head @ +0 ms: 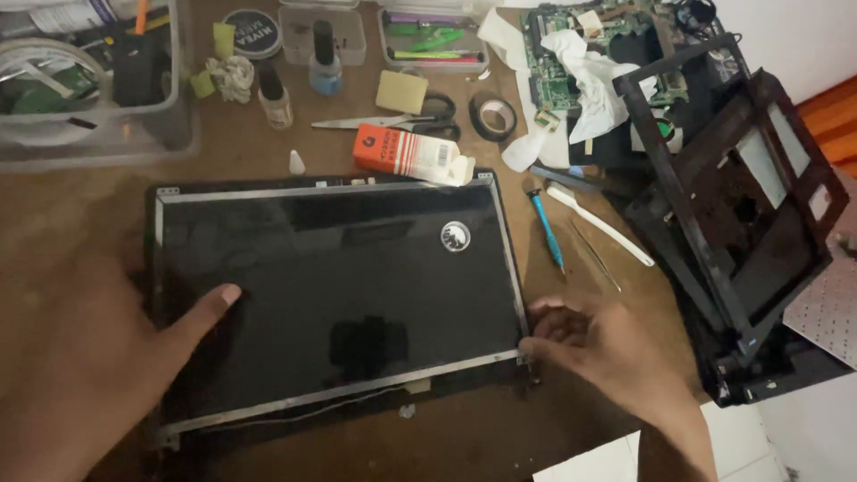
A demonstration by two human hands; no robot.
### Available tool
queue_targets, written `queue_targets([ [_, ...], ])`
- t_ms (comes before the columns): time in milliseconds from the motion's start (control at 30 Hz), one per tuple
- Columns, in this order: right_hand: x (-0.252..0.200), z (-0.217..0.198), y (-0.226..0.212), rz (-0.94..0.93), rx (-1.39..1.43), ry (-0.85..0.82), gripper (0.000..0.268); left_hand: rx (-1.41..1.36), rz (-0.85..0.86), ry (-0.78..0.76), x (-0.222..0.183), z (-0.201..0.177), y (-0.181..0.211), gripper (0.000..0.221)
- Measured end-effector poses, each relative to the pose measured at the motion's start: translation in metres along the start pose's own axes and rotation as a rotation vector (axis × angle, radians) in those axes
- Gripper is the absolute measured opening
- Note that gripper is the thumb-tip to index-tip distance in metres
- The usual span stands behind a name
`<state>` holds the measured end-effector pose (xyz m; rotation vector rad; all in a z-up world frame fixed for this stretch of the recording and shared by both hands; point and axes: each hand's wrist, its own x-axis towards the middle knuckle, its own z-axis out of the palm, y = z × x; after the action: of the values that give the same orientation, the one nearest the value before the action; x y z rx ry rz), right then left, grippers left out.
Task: The user is repairing a laptop by applying glue to specific components and using a screwdriver to reassemble parts.
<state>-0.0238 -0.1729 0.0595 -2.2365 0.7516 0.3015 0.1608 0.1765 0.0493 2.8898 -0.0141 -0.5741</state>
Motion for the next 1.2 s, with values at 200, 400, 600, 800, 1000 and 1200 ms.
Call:
queue_targets([
  [200,-0.001,-0.005,0.003,0.035,0.007,-0.084,0.041,0.077,0.023,-0.042,0.001,0.006,-0.007,0.072],
  [400,0.004,-0.009,-0.013,0.103,0.097,-0.141,0.037,0.27,0.078,-0.351,-0.008,-0.017,0.003,0.056],
  [600,0.007,-0.011,-0.009,0.059,0.023,-0.192,0.035,-0.219,0.243,-0.326,0.015,0.013,-0.027,0.086],
  [800,0.003,-0.011,0.001,-0.017,0.081,-0.155,0.034,0.063,0.207,-0.317,0.006,0.001,-0.01,0.09],
  [1000,0.011,-0.032,0.022,-0.01,0.119,-0.083,0.029,-0.094,0.304,-0.084,0.024,0.03,-0.043,0.114],
  [1200,0.017,-0.04,0.026,-0.201,-0.078,0.45,0.026,0.124,0.725,0.352,-0.003,0.036,-0.014,0.109],
])
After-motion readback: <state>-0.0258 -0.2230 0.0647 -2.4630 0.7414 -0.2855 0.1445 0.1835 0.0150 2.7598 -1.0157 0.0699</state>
